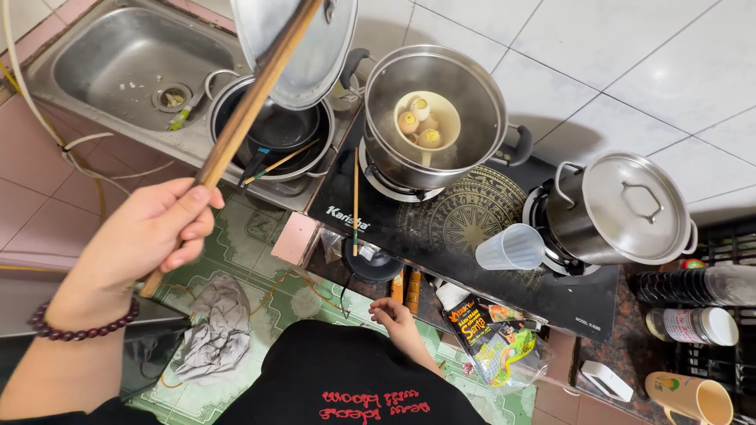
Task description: The person sits on the kitchen floor picking through water spinach, placing usable pieces into an orange plastic basket and discarding trimmings. They then move to the stove and use chopsticks to handle eggs boiling in a pot, transfer the eggs into an air fryer basket, and close the air fryer.
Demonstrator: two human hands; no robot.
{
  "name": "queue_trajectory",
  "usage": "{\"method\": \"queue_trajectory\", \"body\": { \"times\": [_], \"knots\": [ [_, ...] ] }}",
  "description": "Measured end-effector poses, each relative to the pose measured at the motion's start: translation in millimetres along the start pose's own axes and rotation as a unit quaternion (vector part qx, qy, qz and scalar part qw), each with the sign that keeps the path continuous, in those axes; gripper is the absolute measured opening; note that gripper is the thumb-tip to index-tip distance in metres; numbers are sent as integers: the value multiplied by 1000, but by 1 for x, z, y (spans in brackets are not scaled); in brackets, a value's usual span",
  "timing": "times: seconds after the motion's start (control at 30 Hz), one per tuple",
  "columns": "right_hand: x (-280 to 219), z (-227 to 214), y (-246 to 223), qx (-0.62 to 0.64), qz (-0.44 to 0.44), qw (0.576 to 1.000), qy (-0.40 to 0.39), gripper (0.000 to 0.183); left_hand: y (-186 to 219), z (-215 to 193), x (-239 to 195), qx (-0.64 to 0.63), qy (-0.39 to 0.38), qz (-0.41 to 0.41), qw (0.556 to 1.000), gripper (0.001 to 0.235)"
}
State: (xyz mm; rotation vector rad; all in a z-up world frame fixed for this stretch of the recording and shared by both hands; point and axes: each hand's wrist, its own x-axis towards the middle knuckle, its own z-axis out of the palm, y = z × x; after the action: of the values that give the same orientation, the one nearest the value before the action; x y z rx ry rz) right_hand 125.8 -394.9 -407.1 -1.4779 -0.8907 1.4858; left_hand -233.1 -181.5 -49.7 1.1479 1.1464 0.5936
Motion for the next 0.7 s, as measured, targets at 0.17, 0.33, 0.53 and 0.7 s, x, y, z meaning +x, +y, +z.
{"method": "queue_trajectory", "body": {
  "times": [0.17,0.33,0.53,0.7],
  "knots": [
    [-2,-5,9,7,2,1000,11,20,30,7,-1,11,-10,13,1000,31],
    [-6,-9,12,26,-3,999,28,19,41,27,8,7,-64,20,998,30],
    [-12,-10,10,29,-9,998,47,19,18,45,49,-64,-184,-12,981,31],
    [-16,-13,22,32,-10,998,58,20,1,55,76,-77,-217,-33,973,32]
  ]
}}
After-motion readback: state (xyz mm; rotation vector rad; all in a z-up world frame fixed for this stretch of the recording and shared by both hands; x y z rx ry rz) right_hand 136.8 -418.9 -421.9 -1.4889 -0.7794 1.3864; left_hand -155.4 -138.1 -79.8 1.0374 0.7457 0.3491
